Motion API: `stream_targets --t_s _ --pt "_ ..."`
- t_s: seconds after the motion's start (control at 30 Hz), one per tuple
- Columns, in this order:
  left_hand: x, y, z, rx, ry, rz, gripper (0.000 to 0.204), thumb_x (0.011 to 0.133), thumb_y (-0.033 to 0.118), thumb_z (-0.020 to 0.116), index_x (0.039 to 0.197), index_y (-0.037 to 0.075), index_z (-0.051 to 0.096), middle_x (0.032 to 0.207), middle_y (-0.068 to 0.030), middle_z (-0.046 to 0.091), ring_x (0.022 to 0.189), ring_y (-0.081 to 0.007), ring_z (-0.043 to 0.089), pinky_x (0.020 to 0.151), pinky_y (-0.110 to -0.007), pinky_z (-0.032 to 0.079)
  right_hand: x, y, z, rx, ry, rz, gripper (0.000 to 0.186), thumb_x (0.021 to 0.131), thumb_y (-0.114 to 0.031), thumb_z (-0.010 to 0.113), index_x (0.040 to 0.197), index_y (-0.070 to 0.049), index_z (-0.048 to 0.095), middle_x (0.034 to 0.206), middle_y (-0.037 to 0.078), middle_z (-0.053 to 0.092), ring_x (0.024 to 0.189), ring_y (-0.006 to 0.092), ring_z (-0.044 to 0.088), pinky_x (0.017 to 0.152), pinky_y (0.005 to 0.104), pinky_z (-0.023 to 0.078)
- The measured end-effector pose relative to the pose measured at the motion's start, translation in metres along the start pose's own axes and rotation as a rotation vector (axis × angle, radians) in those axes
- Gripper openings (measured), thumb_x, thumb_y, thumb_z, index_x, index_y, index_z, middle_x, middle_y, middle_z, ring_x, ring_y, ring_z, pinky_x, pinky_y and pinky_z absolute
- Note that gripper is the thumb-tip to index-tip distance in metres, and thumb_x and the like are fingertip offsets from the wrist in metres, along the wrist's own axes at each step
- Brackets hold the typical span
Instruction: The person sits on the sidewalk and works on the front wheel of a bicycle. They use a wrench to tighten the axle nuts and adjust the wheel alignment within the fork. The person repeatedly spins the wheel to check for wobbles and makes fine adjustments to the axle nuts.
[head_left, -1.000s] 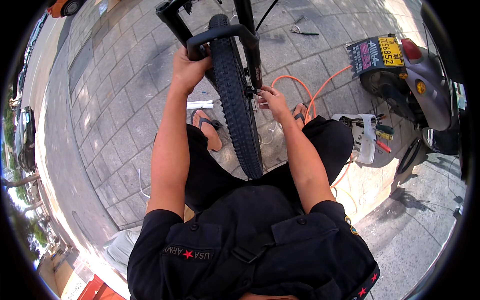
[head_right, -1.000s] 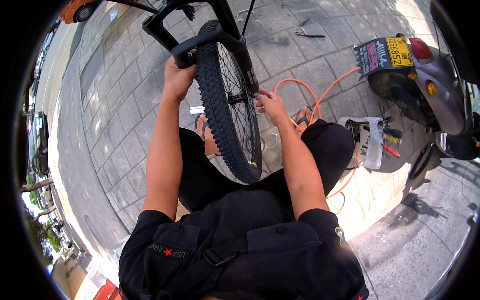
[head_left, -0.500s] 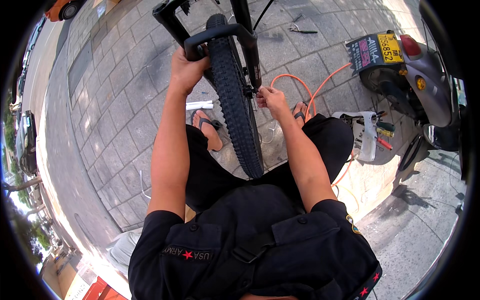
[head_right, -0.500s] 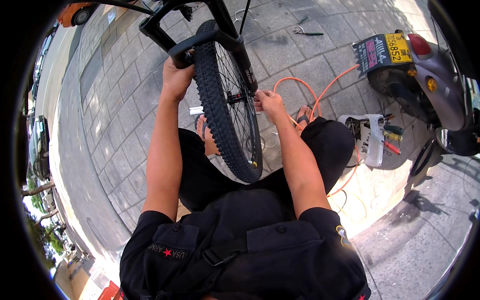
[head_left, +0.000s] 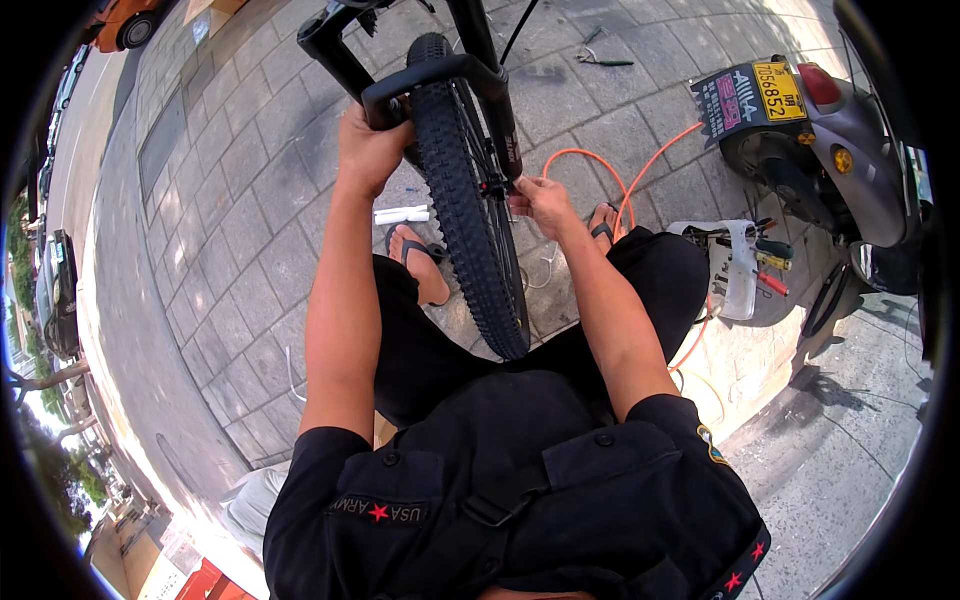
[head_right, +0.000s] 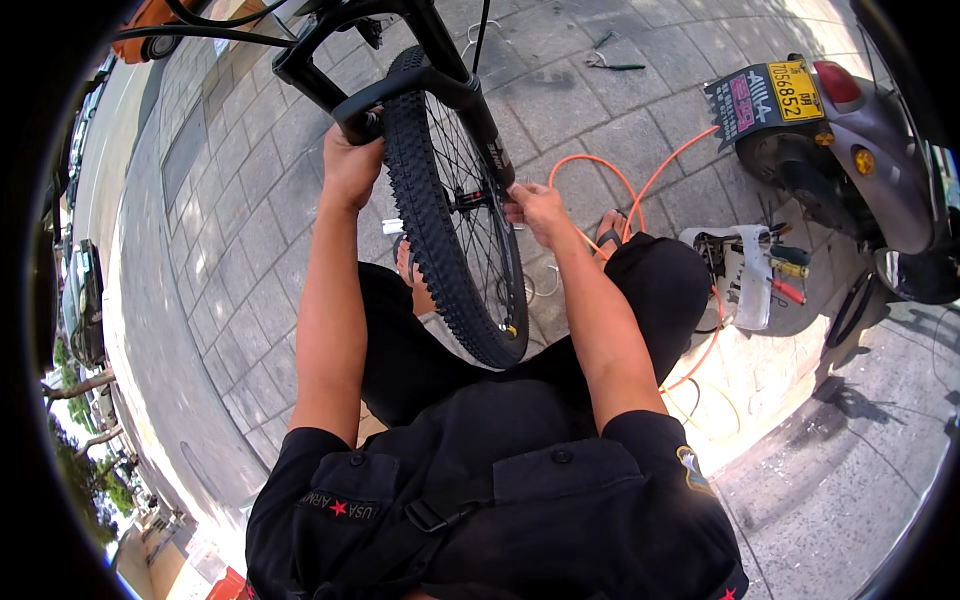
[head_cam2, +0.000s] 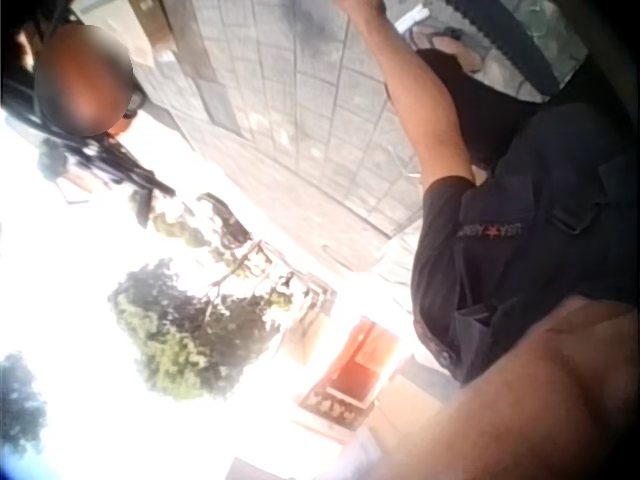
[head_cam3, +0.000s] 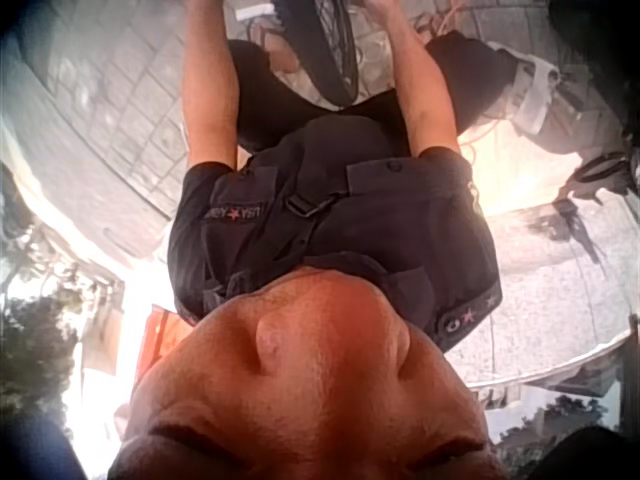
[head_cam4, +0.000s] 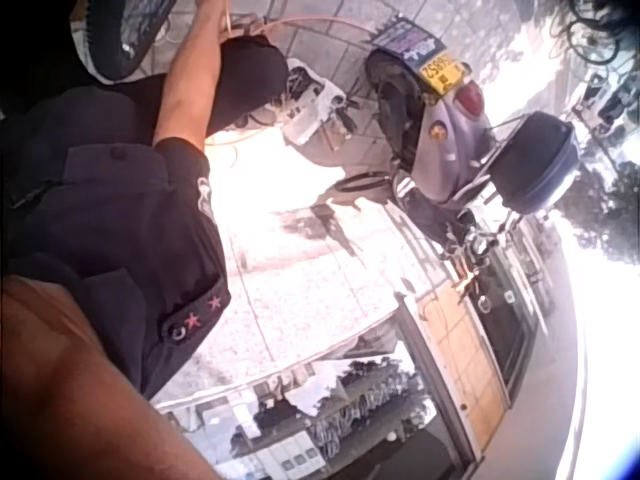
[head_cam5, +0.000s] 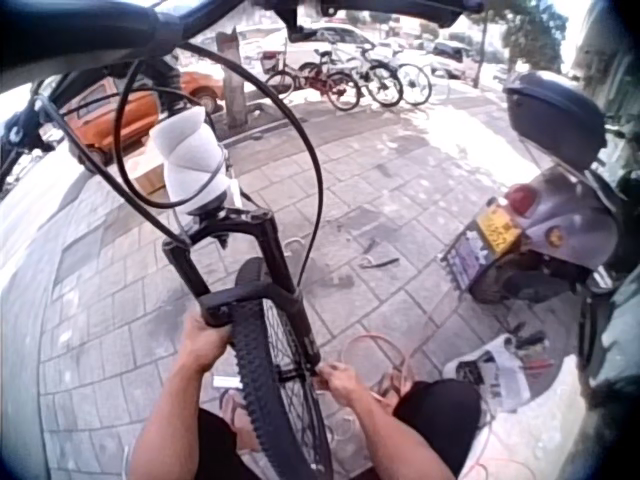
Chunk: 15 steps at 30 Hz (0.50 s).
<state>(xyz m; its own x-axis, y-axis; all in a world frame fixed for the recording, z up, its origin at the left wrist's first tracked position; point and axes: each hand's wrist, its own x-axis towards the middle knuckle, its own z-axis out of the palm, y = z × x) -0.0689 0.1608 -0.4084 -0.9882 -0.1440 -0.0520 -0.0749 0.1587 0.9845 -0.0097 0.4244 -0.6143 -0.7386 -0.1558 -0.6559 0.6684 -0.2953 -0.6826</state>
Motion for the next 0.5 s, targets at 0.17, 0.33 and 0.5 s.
stream_targets --t_s 0.17,0.33,0.5 --pt "0.002 -0.002 0.003 -0.047 0.018 0.012 0.024 0.076 -0.008 0.07 0.096 0.006 0.068 0.084 0.0047 0.063 0.073 -0.007 0.056 0.065 -0.025 0.046 -0.005 -0.002 0.007 0.019 0.012 -0.078 0.032 0.102 -0.024 0.067 0.118 0.003 0.064 0.097 0.007 0.07 0.081 0.0165 0.066 0.075 0.0338 0.059" --pt "0.004 -0.007 0.0 -0.033 -0.008 0.025 0.033 0.08 -0.012 0.064 0.108 0.006 0.07 0.092 0.0027 0.066 0.078 -0.0082 0.059 0.067 -0.025 0.047 -0.002 -0.002 0.005 -0.021 0.042 -0.061 0.035 0.101 -0.027 0.068 0.11 0.007 0.067 0.094 0.011 0.073 0.076 0.0171 0.069 0.067 0.0327 0.059" --pt "0.004 -0.01 -0.003 -0.037 -0.002 0.03 0.033 0.08 -0.011 0.064 0.108 0.006 0.07 0.091 0.0021 0.066 0.077 -0.0086 0.059 0.066 -0.026 0.047 -0.001 -0.002 0.006 -0.17 0.052 -0.077 0.038 0.102 -0.032 0.066 0.107 0.007 0.067 0.089 0.011 0.073 0.071 0.0177 0.069 0.065 0.0332 0.059"
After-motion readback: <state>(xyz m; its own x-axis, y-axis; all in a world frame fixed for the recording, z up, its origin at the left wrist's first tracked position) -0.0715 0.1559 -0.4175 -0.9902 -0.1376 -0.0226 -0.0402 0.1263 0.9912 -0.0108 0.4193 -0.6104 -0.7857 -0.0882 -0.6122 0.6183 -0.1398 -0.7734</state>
